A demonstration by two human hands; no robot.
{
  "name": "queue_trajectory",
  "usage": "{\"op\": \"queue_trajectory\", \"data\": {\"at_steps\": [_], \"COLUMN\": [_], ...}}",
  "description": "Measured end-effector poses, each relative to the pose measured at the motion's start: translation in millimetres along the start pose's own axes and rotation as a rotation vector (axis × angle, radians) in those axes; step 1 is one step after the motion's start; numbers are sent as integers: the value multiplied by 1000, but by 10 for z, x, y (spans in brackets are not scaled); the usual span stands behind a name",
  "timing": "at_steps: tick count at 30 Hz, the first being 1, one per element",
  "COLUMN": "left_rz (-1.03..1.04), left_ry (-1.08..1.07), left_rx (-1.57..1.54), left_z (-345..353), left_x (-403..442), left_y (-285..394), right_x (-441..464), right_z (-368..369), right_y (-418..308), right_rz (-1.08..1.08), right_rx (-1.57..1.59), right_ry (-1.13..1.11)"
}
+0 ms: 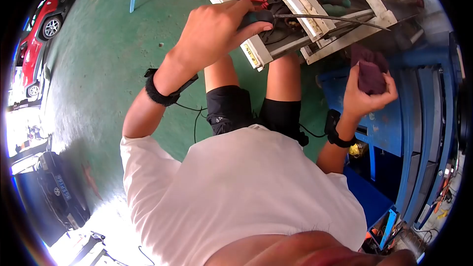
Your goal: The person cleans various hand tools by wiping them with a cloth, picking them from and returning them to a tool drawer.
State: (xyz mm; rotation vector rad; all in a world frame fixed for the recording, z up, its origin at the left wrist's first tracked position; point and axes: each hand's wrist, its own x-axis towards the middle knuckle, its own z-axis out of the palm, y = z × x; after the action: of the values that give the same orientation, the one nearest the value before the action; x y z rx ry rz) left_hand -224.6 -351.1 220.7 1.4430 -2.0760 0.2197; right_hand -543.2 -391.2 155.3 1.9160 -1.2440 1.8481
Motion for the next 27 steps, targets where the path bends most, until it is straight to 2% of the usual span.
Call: {"op": "queue_trajectory", "data": {"at_steps": [2, 5, 6, 9, 12, 13, 15, 17, 19, 20, 23, 27], "left_rz": [40, 60, 74, 99, 80, 88, 97, 98, 94, 92, 65, 5], "left_ry": [37, -5, -13, -58, -85, -99, -120, -145, -169, -182, -150, -97], "left_rx": [-34, -72, -87, -133, -49, 11, 81, 62, 53, 42, -25, 70], "left_z": [66, 183, 212, 244, 239, 237, 224, 207, 128, 80, -190, -539], "left_x": [35, 88, 99, 84, 49, 24, -31, -70, -125, -143, -212, -414], "left_y": [82, 205, 261, 439, 510, 492, 451, 427, 458, 465, 393, 159], "right_x": [-56, -78, -12, -31, -2, 13, 29, 48, 79, 135, 283, 607], "right_z": [-74, -94, -80, 151, 214, 247, 338, 380, 351, 293, 100, -262], "right_y": [-19, -253, -396, -581, -695, -688, -671, -663, -586, -579, -441, -56], "right_rz": [39, -180, -216, -263, -282, -280, -442, -449, -432, -459, -478, -513], "right_rx": [16, 69, 86, 106, -70, -63, 52, 85, 137, 137, 81, -81], "right_ry": [14, -176, -310, -430, -430, -431, -416, -394, -512, -558, -505, -512]}}
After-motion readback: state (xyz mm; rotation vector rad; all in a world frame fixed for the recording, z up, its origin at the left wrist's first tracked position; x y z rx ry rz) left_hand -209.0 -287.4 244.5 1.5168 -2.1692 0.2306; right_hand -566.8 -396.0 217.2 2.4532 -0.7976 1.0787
